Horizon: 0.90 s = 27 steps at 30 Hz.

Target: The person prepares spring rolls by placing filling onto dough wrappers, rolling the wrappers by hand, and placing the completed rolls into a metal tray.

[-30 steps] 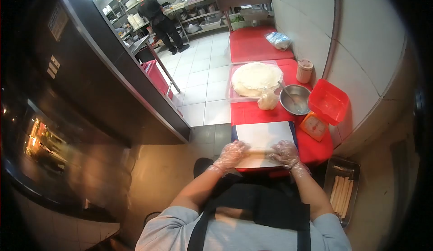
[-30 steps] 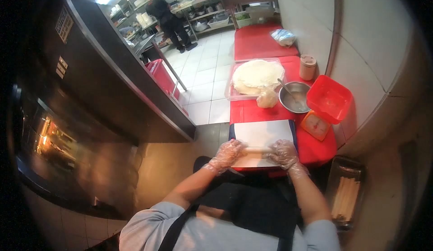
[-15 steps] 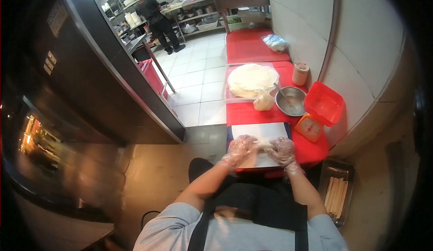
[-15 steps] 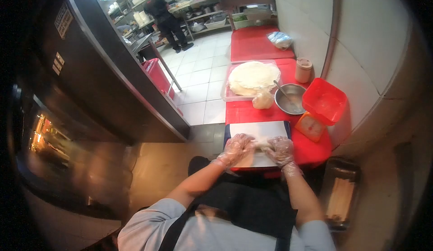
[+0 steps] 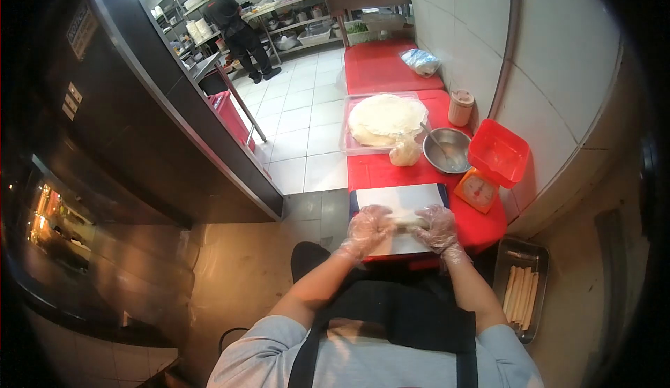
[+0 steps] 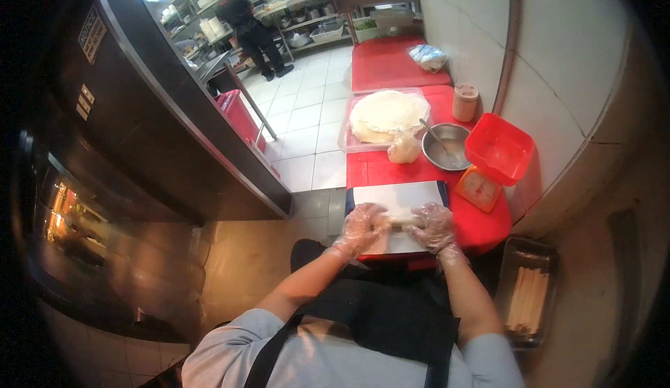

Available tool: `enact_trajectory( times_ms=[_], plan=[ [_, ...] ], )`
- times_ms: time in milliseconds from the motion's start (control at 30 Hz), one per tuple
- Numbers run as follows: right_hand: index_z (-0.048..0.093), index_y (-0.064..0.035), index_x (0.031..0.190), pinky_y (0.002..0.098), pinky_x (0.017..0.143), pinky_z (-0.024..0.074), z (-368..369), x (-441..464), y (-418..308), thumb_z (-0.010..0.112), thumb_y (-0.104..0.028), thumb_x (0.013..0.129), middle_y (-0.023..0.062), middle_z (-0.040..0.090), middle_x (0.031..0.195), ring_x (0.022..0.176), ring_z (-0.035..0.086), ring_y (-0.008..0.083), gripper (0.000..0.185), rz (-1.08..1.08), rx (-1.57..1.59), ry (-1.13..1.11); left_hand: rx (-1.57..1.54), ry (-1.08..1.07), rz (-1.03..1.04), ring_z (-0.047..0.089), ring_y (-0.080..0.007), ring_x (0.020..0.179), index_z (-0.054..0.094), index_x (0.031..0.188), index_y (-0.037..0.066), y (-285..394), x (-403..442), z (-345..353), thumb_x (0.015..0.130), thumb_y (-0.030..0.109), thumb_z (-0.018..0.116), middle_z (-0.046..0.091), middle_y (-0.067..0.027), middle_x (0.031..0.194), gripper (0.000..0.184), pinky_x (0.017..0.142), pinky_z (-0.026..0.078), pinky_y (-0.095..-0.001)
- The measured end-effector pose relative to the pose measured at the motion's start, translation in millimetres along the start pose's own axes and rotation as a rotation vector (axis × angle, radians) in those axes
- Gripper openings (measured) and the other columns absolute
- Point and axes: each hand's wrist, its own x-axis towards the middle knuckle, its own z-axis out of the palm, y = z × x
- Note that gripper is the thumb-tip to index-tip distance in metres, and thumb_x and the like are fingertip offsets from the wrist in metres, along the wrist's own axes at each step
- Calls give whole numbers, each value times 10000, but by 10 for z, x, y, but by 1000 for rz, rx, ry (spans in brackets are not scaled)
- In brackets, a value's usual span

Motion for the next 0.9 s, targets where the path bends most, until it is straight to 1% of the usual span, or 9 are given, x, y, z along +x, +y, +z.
enact_trajectory(
  times_ms=[67, 167, 367, 433, 567, 667, 700, 800, 900],
  plan=[
    [725, -124, 990, 466, 821, 504, 0, -3, 13, 816, -362, 686, 100, 696, 920, 882, 661, 322, 397, -11, 24, -63, 80, -74, 139, 632, -352, 1045, 667, 1147, 129, 15, -17, -15, 873, 225, 683, 685, -120, 1085, 291, 918, 505, -459],
    [728, -126, 956, 466, 826, 502, 66, -33, 56, 802, -343, 708, 98, 696, 892, 876, 666, 314, 338, -1, 63, -35, 31, -74, 136, 646, -347, 1022, 679, 1119, 121, -20, -11, -21, 866, 206, 696, 695, -116, 1080, 267, 901, 514, -448],
    [721, -118, 912, 460, 771, 508, 171, -64, 136, 707, -304, 822, 116, 694, 869, 848, 667, 328, 207, -6, 59, 21, -52, 10, -46, 668, -350, 930, 715, 984, 90, -95, -18, 84, 888, 175, 668, 709, -144, 943, 136, 846, 524, -448],
    [707, -109, 906, 458, 742, 506, 213, -72, 205, 679, -301, 853, 134, 692, 878, 843, 665, 337, 201, -23, 185, 64, -58, -6, -94, 655, -338, 962, 706, 1003, 91, -234, -47, 183, 899, 172, 630, 697, -142, 949, 152, 865, 513, -448],
    [659, -106, 843, 474, 683, 481, 338, -143, 326, 633, -266, 900, 142, 634, 794, 767, 630, 354, 172, 49, 59, 144, -26, -93, -306, 644, -336, 1012, 686, 1032, 87, -172, -11, 118, 892, 194, 634, 686, -151, 984, 185, 898, 504, -454],
    [617, -106, 802, 483, 660, 450, 277, -74, 243, 578, -229, 954, 126, 548, 714, 700, 577, 360, 199, 70, -3, 281, -6, 99, -15, 632, -341, 1014, 658, 1095, 117, -136, -58, 102, 881, 205, 658, 673, -132, 1043, 231, 856, 498, -452],
    [614, -102, 813, 485, 675, 449, 253, -89, 230, 574, -232, 959, 128, 558, 744, 731, 582, 359, 200, 80, 18, 283, -37, 25, 35, 609, -325, 1066, 617, 1185, 132, -110, -48, 77, 839, 236, 709, 637, -126, 1103, 372, 884, 493, -453],
    [605, -90, 865, 500, 711, 445, 262, -75, 233, 559, -239, 969, 146, 576, 815, 802, 586, 367, 188, 97, 81, 340, 30, -63, 224, 614, -327, 1043, 629, 1168, 116, 16, -55, 29, 805, 254, 745, 641, -137, 1091, 406, 897, 493, -458],
    [600, -78, 937, 520, 738, 440, 270, -79, 301, 533, -247, 984, 171, 584, 863, 850, 580, 390, 188, 138, 19, 377, 2, -40, -9, 612, -381, 1035, 600, 1221, 103, -213, -58, 179, 873, 245, 689, 655, -165, 1037, 386, 886, 488, -476]
  ],
)
